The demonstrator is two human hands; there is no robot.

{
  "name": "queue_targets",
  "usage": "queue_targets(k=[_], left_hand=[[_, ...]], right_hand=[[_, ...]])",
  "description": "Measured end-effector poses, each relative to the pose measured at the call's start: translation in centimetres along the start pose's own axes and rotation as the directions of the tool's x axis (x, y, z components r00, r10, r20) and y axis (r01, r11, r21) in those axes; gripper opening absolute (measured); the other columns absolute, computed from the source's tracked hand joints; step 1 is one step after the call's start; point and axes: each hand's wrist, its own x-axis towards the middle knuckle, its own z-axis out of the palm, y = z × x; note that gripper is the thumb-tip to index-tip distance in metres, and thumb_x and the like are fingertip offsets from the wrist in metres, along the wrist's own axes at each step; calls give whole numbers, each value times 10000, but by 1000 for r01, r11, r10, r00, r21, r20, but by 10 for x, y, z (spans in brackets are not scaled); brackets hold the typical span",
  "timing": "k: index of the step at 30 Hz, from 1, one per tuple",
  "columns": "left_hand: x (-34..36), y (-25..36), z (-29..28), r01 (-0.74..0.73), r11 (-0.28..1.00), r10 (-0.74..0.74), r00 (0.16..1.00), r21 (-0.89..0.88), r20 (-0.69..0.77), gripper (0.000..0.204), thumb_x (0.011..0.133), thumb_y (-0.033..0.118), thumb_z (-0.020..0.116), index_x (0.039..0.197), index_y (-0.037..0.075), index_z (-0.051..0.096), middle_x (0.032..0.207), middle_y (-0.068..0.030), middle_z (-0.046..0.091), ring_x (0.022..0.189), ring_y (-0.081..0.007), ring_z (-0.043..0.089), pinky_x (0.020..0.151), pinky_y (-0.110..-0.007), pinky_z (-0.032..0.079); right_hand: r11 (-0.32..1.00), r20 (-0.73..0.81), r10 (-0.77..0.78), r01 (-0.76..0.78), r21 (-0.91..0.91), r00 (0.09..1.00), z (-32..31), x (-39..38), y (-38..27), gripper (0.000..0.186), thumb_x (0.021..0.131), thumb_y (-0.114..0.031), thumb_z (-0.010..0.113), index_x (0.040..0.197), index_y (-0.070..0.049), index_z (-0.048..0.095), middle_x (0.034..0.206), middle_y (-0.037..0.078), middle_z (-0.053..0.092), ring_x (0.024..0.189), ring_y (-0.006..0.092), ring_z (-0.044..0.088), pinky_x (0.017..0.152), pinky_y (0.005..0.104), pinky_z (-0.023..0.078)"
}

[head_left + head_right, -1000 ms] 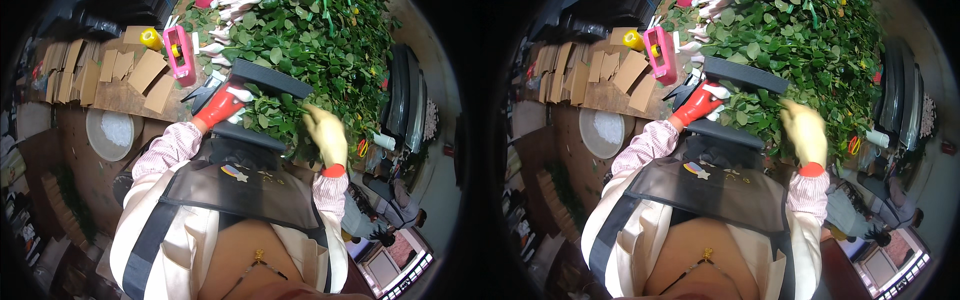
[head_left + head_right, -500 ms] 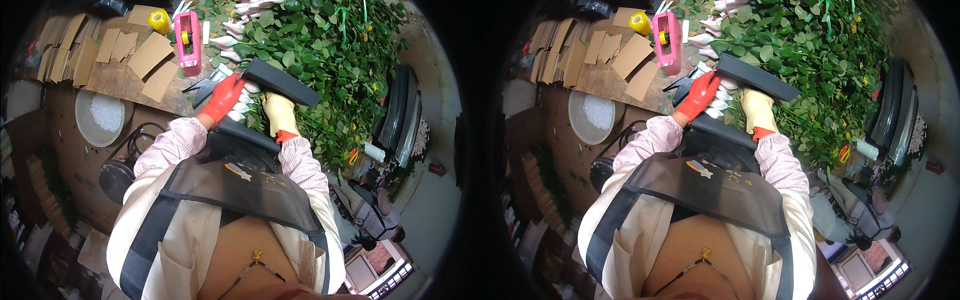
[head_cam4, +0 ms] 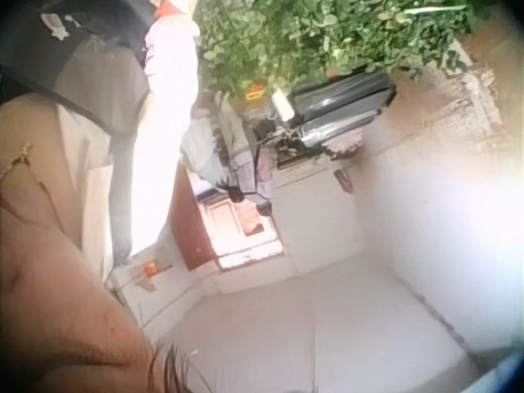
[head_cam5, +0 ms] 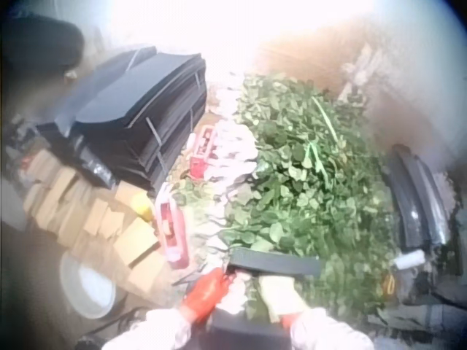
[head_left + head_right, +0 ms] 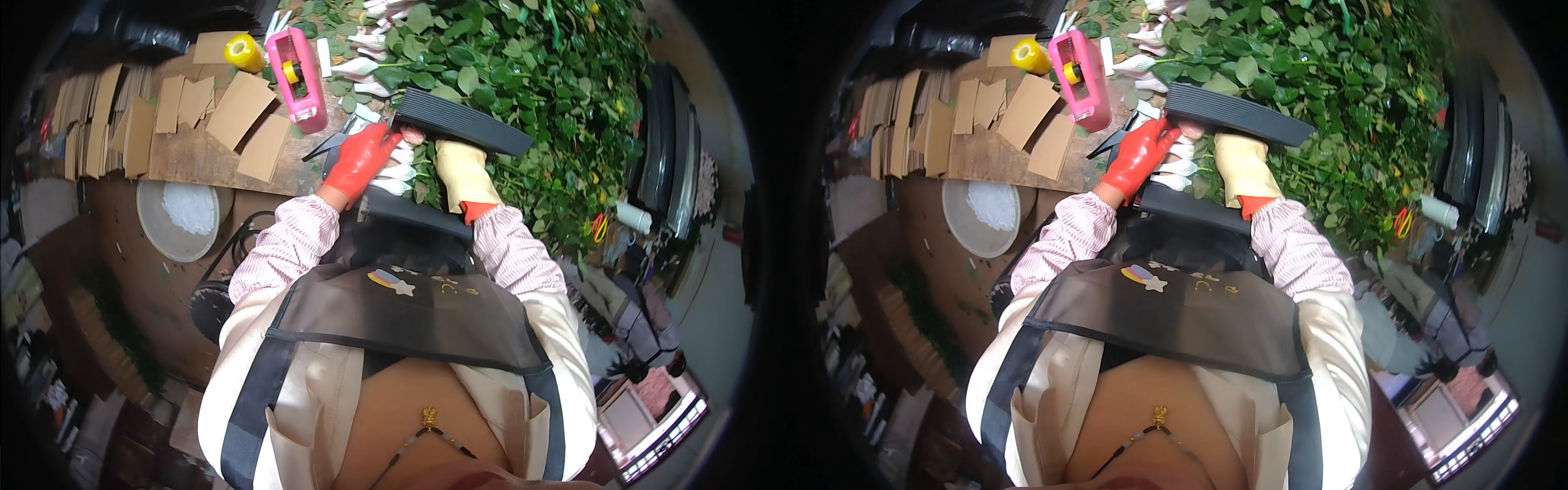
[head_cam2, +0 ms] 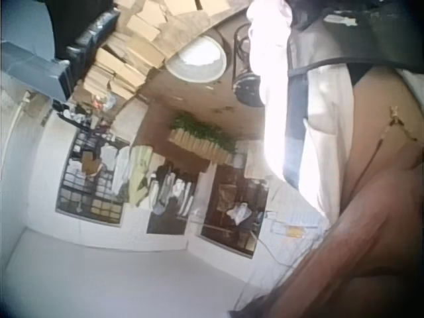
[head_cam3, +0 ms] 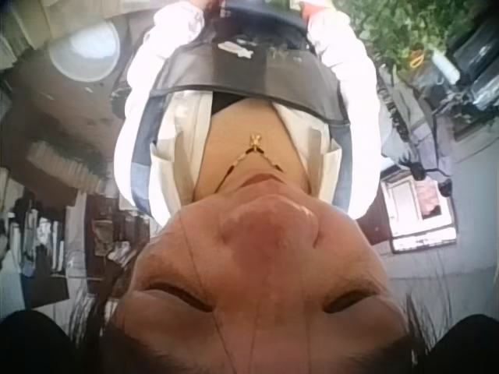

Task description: The person places green leafy stems into a black plastic tray, then inserts white flower buds into the tray alongside the leaves. The person repeats this process, arranging multiple stems and buds in the tray.

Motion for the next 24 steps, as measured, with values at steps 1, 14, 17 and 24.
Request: queue_targets(k=[1,14,17,24], left_hand=[[-2,-2,1,-14,998,11,999,-69,-34,388,995,398,679,1152,44,706,1063,-199,719,975,-423,683,811,-473,545],[-9,33,-36,157,970,-209,931,187,300,417,986,462,686,1077,55,673,958,-255,723,930,-447,694,811,-454,531],[-16,4,-15,44,998,-54,975,52,215,419,1002,453,663,1180,74,679,997,-269,726,949,-458,690,830,-469,531],[-30,-27,-58,230,885,-207,973,-404,101,166,957,169,721,1067,52,680,902,-58,728,668,-96,651,581,-270,507]], right_hand=[[1000,56,18,-18,-13,998,-11,-2,-6,386,948,-108,602,1323,-113,695,1362,187,654,1244,402,637,1023,498,529],[991,351,-111,77,109,930,-33,-15,1,508,915,-340,761,1322,-64,635,1249,206,703,1177,372,670,963,475,553],[997,340,-54,36,61,939,-23,-9,-6,526,909,-333,776,1344,-79,622,1244,202,706,1184,382,668,963,479,555],[968,330,-212,153,196,920,-46,-24,5,682,854,-426,829,1326,4,590,1237,231,699,1183,388,660,997,435,537]])
